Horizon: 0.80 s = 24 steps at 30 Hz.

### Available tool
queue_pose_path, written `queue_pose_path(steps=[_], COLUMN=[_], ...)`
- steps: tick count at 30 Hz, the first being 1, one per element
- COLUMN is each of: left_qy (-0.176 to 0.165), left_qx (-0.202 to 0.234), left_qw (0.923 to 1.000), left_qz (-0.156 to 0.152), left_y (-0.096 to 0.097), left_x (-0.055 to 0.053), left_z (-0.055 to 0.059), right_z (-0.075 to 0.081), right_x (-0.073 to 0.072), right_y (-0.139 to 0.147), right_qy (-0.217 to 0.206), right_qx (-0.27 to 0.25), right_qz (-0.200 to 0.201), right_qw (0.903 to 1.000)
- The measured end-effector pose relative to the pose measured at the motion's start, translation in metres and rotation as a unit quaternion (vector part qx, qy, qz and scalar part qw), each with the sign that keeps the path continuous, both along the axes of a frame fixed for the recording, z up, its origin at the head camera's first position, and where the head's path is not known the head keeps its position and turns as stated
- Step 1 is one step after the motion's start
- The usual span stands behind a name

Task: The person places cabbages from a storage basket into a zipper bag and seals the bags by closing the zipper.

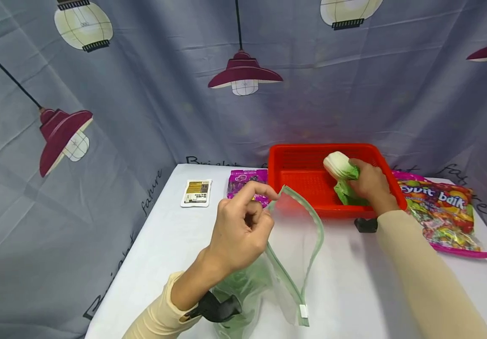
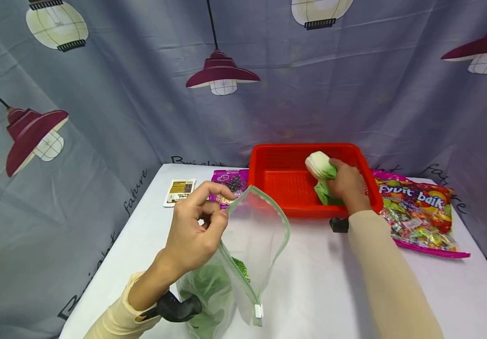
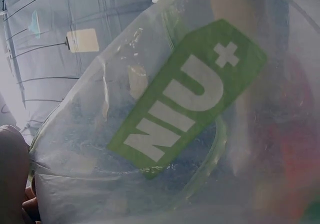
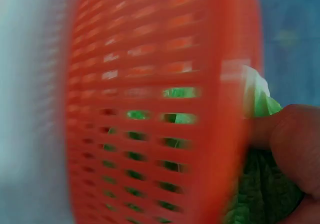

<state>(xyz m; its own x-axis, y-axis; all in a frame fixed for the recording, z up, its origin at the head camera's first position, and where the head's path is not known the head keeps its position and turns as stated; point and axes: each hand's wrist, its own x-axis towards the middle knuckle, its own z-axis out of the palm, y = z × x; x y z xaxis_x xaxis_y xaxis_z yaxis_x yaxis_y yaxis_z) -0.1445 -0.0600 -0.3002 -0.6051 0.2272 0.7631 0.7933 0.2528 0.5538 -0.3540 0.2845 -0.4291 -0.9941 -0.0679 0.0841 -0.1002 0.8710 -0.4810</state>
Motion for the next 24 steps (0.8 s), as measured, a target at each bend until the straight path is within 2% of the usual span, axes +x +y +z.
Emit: queue_pose_path(steps=[5,9,15,20,24], left_qy=[-0.016,-0.023,-0.03,-0.026,-0.022], left_qx=[0.01,0.013,0.011,0.006,0.009], left_qw=[0.9998,0.9996,0.9995,0.9996,0.9997], left_qz=[-0.004,-0.009,-0.007,-0.007,-0.009], left_y=[0.0,0.0,-0.002,-0.002,-0.002], left_x=[-0.002,-0.003,-0.002,-0.001,-0.002], left_z=[-0.001,-0.001,-0.001,-0.001,-0.001], right_z=[0.036,0.069,0.11,0.132,0.148], right_x=[0.015,0.04,0.098,0.149,0.178], right_y=[-0.003,-0.002,-0.012,-0.019,-0.022], right_qy=[0.098,0.152,0.193,0.246,0.26], right_qx=[-0.034,-0.047,-0.04,-0.008,0.018], right_qz=[0.031,0.053,0.102,0.179,0.237], right_qw=[0.9941,0.9859,0.975,0.9525,0.9359])
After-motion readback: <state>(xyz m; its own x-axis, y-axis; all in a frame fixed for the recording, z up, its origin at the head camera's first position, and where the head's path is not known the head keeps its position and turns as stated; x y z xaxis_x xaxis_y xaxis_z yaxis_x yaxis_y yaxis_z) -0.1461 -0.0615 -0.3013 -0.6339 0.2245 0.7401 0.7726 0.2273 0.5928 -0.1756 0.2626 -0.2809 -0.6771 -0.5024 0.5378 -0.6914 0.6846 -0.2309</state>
